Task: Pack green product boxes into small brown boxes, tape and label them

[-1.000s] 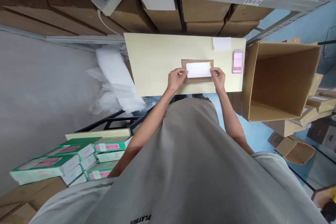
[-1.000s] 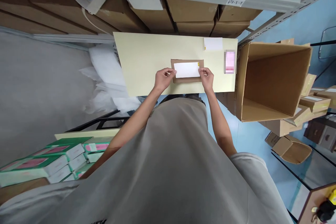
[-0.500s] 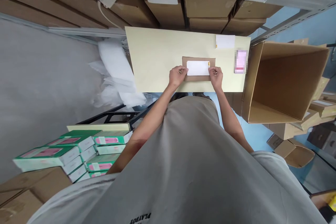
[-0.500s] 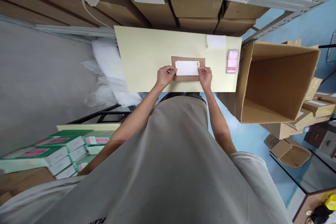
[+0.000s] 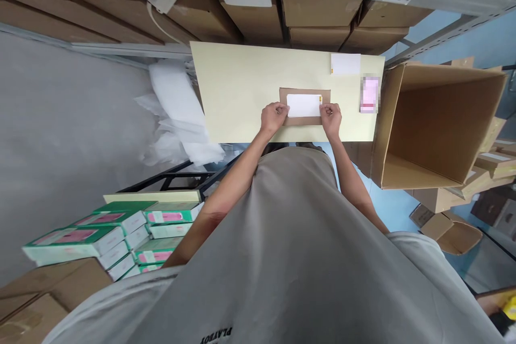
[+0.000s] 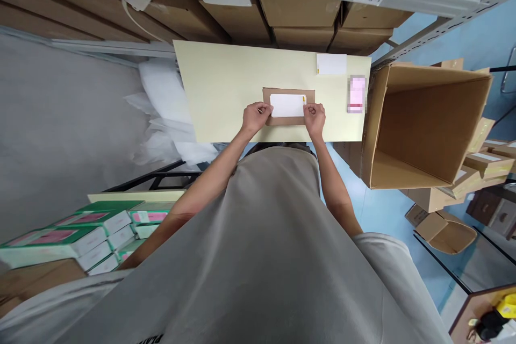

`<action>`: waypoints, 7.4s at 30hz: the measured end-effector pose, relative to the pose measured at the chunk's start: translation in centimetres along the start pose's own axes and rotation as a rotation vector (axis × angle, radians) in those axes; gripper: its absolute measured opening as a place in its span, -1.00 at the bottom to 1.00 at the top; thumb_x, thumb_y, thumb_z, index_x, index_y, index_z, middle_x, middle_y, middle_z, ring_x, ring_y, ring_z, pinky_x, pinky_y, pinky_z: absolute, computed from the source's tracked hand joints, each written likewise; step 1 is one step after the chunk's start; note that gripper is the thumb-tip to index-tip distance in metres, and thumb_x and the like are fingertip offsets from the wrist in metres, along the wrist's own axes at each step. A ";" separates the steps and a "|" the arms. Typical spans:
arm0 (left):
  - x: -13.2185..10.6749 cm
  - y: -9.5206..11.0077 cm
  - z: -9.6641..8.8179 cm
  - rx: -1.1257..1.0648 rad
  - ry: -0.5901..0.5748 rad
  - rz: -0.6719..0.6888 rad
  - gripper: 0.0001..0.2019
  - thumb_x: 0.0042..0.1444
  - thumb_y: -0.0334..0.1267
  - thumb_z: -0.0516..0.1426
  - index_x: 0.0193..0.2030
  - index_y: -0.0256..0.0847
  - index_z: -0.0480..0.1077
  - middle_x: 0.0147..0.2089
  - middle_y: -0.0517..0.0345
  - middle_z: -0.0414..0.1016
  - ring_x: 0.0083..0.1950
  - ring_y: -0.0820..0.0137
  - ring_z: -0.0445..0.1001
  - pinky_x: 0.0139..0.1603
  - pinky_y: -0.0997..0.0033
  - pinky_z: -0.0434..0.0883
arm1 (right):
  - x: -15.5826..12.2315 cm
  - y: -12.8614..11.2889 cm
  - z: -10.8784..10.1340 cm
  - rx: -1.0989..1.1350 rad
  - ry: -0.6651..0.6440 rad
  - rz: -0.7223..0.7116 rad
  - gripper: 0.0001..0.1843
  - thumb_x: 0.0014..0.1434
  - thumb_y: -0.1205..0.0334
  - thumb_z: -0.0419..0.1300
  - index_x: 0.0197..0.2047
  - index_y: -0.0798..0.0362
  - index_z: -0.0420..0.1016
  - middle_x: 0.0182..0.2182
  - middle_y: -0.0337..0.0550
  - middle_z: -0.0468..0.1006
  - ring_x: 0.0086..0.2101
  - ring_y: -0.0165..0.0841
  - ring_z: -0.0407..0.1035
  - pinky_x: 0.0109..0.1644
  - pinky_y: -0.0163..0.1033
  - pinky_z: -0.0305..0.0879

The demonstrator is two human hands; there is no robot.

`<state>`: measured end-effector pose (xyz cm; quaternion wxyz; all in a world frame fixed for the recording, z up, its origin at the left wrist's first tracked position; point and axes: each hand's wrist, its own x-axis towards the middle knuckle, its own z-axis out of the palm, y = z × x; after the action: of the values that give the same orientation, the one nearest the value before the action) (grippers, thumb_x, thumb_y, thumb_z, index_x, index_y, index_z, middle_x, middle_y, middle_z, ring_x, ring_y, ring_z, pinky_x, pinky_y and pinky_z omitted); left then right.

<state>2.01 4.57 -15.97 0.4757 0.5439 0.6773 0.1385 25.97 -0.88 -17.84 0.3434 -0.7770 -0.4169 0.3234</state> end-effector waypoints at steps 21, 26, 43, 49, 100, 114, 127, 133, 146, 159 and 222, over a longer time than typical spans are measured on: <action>0.7 0.5 0.4 0.063 0.012 -0.064 -0.83 0.34 -0.14 0.31 -0.25 -0.12 0.66 -0.19 0.04 0.74 -0.10 0.14 0.64 0.02 0.21 0.48 | 0.6 -0.8 0.7 -0.108 0.016 0.066 -0.86 0.35 0.27 0.27 -0.28 -0.09 0.47 -0.21 -0.15 0.49 -0.12 -0.18 0.45 0.24 0.07 0.49; 0.9 0.9 0.6 0.114 0.021 -0.082 -0.78 0.36 -0.08 0.34 -0.29 -0.11 0.63 -0.16 -0.01 0.74 -0.05 0.09 0.65 0.06 0.16 0.47 | 0.5 -1.4 0.8 -0.126 0.044 0.052 -0.77 0.33 0.32 0.27 -0.35 -0.12 0.37 -0.26 -0.17 0.46 -0.12 -0.16 0.40 0.25 0.09 0.48; 0.4 2.7 -0.2 0.215 -0.032 -0.161 -0.72 0.44 0.03 0.27 -0.17 -0.10 0.68 0.02 0.01 0.80 0.13 0.12 0.71 0.20 0.25 0.49 | 1.1 -0.7 1.1 -0.351 -0.014 -0.007 -0.78 0.48 0.19 0.20 -0.28 -0.08 0.45 -0.23 -0.06 0.56 -0.08 -0.11 0.53 0.17 0.05 0.57; 0.4 2.9 -0.1 0.210 -0.019 -0.195 -0.71 0.47 0.01 0.23 -0.17 -0.10 0.67 0.02 0.00 0.80 0.12 0.13 0.71 0.18 0.27 0.49 | 1.2 -1.3 0.9 -0.432 -0.061 0.060 -0.78 0.55 0.14 0.17 -0.19 -0.02 0.50 -0.10 0.05 0.61 -0.03 -0.08 0.58 0.20 0.06 0.56; -3.8 -1.1 3.2 0.490 -0.256 0.559 -0.11 0.60 0.25 -0.16 0.83 -0.32 -0.10 0.86 -0.21 -0.23 0.89 0.07 -0.32 0.85 -0.14 -0.36 | -0.5 -0.9 0.5 -0.668 -0.157 -0.140 0.02 0.67 -0.35 -0.35 0.78 0.32 -0.05 0.75 0.42 -0.15 0.74 0.05 -0.26 0.74 0.42 -0.17; -5.2 -2.1 1.7 0.513 -0.272 0.533 -0.06 0.49 0.09 0.11 0.84 -0.27 -0.11 0.87 -0.17 -0.43 0.88 -0.01 -0.53 0.81 -0.32 -0.51 | -3.0 -2.3 1.9 -0.711 -0.266 -0.186 -0.04 0.65 -0.36 -0.15 0.81 0.12 -0.05 0.77 0.27 -0.13 0.74 0.03 -0.26 0.74 0.44 -0.15; -4.5 -2.5 2.3 0.500 -0.365 0.658 0.08 0.40 0.04 0.21 0.85 -0.28 -0.25 0.87 -0.18 -0.39 0.88 -0.09 -0.49 0.82 -0.37 -0.44 | -4.2 -3.5 2.5 -0.811 -0.227 -0.170 -0.19 0.72 -0.19 -0.21 0.79 0.10 0.04 0.78 0.18 -0.12 0.74 0.02 -0.24 0.76 0.38 -0.19; -3.6 -2.2 2.4 0.492 -0.349 0.691 0.12 0.41 0.05 0.20 0.84 -0.39 -0.33 0.87 -0.24 -0.34 0.88 -0.12 -0.38 0.85 -0.30 -0.34 | -3.8 -3.8 2.4 -0.833 -0.306 -0.235 -0.28 0.73 -0.03 -0.23 0.80 -0.06 0.06 0.79 -0.08 -0.10 0.75 -0.09 -0.28 0.80 0.31 -0.26; -3.1 -1.2 0.4 0.618 -0.421 0.718 0.24 0.19 -0.03 0.46 0.83 -0.31 -0.11 0.86 -0.32 -0.35 0.87 -0.15 -0.50 0.82 -0.39 -0.39 | -5.4 -4.5 0.6 -0.791 -0.508 -0.337 -0.26 0.70 0.02 -0.16 0.79 0.10 0.07 0.76 -0.08 -0.04 0.74 -0.12 -0.28 0.82 0.23 -0.30; -2.8 -0.5 -0.9 0.735 -0.465 0.670 0.11 0.23 -0.18 0.38 0.83 -0.15 -0.04 0.88 -0.18 -0.40 0.88 -0.12 -0.42 0.82 -0.30 -0.28 | -3.5 -2.3 1.0 -0.759 -0.500 -0.431 -0.24 0.73 -0.03 -0.17 0.79 0.19 0.04 0.77 0.06 -0.09 0.74 -0.06 -0.24 0.82 0.22 -0.31; -6.3 -3.6 -1.2 0.389 -0.204 0.199 0.02 0.43 -0.05 0.24 0.83 -0.33 -0.17 0.83 -0.41 -0.16 0.86 -0.12 -0.11 0.78 -0.20 0.13 | -4.2 4.2 -5.2 -0.522 -0.336 -0.026 0.04 0.52 -0.16 0.23 0.76 0.32 0.02 0.71 0.46 0.03 0.71 0.19 -0.12 0.73 0.45 -0.05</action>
<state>-1.35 -1.85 -14.78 0.4118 0.7006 0.5827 -0.0042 30.04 -7.67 -17.43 0.0629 -0.7691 -0.5469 0.3248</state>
